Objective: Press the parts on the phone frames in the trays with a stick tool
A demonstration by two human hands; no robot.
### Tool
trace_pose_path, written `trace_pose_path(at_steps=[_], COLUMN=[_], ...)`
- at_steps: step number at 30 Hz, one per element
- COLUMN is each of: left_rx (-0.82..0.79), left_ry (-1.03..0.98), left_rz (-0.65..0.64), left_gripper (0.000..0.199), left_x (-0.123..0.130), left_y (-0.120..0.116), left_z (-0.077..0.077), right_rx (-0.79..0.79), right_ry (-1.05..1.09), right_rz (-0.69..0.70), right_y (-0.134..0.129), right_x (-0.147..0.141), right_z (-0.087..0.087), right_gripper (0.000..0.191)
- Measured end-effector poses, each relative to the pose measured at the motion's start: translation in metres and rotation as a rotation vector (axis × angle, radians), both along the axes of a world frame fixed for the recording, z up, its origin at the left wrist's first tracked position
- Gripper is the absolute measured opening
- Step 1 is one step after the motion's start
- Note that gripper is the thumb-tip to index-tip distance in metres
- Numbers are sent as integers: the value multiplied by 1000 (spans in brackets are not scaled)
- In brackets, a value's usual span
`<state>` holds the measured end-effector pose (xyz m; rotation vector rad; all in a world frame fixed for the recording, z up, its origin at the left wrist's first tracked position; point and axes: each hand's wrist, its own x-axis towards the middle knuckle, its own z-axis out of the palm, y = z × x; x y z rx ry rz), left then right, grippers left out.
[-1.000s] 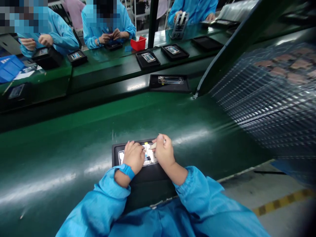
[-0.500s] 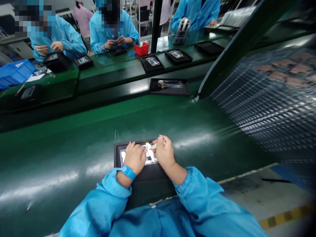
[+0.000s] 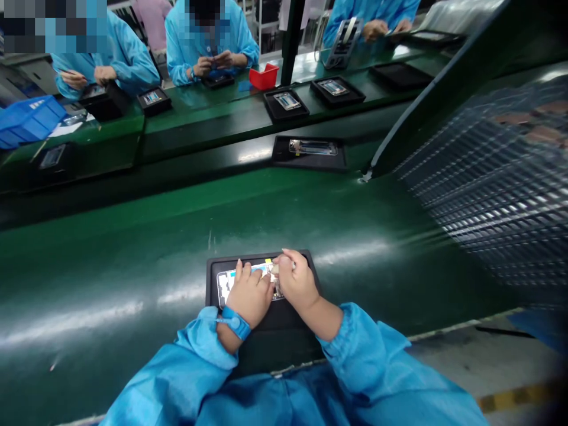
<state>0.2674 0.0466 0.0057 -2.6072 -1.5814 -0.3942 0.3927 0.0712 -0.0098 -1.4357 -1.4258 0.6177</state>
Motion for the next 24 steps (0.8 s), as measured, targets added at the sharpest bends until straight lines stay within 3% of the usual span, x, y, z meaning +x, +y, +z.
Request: trace_pose_path(at_steps=[6,11,15,24], left_rx=[-18,-46,-76,-122], left_ry=[-17,-39,-35,-56], left_rz=[-1,-25,-44,-60], left_gripper=[20,21,27,32], left_x=[2,2,1,2], left_y=[-1,-2,-3,-1], left_z=[0,1,2,1], right_rx=[107,194,298,361], right_ry=[-122,-295,-441,-436], right_rz=[9,166,216,164], right_y=[-1,2,7,7], right_x=[2,0,-6,-10], right_z=[7,22,31,24], right_gripper=[23,24,26,23])
